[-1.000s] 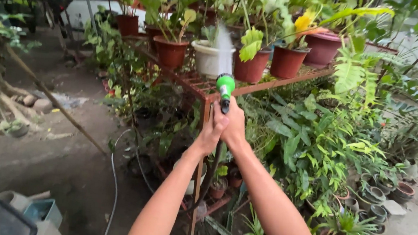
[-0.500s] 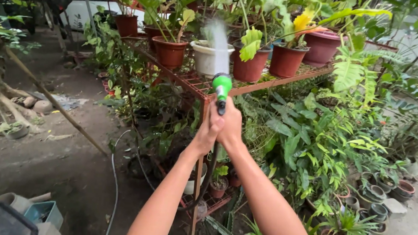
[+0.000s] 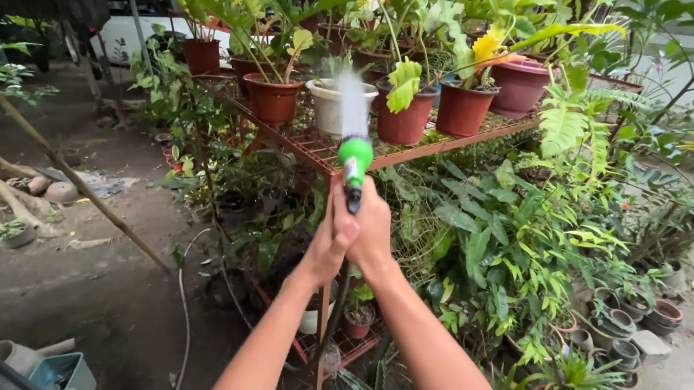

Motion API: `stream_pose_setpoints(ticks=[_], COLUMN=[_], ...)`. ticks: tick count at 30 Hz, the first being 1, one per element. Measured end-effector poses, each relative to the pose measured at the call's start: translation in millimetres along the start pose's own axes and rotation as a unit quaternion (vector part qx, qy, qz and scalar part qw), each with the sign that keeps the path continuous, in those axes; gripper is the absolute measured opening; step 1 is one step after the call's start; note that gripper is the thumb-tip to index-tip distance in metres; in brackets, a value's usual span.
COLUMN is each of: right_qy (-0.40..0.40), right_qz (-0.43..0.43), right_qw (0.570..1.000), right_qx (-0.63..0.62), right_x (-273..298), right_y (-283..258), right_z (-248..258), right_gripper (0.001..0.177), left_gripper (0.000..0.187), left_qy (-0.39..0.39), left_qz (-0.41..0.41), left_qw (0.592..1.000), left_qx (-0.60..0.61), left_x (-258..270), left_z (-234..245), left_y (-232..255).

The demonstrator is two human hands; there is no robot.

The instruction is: Watering various potted plants in a garden using a hose with a spray nozzle.

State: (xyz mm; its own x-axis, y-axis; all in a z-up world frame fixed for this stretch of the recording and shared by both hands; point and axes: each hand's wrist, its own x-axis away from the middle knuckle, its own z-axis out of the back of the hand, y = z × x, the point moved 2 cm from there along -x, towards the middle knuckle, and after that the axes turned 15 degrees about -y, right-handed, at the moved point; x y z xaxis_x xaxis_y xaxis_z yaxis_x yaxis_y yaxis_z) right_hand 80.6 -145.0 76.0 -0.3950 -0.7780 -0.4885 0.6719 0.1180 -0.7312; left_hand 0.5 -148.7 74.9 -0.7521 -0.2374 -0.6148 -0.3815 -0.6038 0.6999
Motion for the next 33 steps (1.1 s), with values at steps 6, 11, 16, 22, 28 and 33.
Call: stream_pose_setpoints(ticks=[6,11,16,22,28,33], right_qy=[0.056,0.015,-0.02,-0.045,-0.015,0.007], right_qz=[0.055,-0.028,0.028,0.046,0.007,-0.047], right_qw=[0.997,0.999,0.997,0.995,0.998,0.997], right_qx=[-0.008,0.038,0.069,0.082,0.052,0.067], right_x=[-18.4,-19.7,-31.2,-27.4,-24.9,-16.6], right_y=[-18.3,-17.9,-6.5,-14.9,-13.1,-19.0], right_z=[14.8,22.3,10.2,7.6,8.7,22.9], right_gripper=[0.03,0.037,0.031,0.03,0.031,0.035], left_gripper=[0.112,0.112,0.098,0.084,0.098,0.11], left_qy=[0.018,0.046,0.087,0.139,0.067,0.025], left_qz=[-0.016,-0.036,-0.089,-0.133,-0.025,0.015], left_qw=[0.999,0.998,0.992,0.979,0.997,0.999], left_qx=[-0.04,0.01,-0.02,-0.065,-0.024,0.02], left_x=[-23.7,-24.7,-23.1,-20.7,-13.7,-18.7], left_z=[13.2,10.1,13.2,17.9,18.9,11.7], left_y=[6.6,-2.8,-27.8,-77.3,-21.7,9.5])
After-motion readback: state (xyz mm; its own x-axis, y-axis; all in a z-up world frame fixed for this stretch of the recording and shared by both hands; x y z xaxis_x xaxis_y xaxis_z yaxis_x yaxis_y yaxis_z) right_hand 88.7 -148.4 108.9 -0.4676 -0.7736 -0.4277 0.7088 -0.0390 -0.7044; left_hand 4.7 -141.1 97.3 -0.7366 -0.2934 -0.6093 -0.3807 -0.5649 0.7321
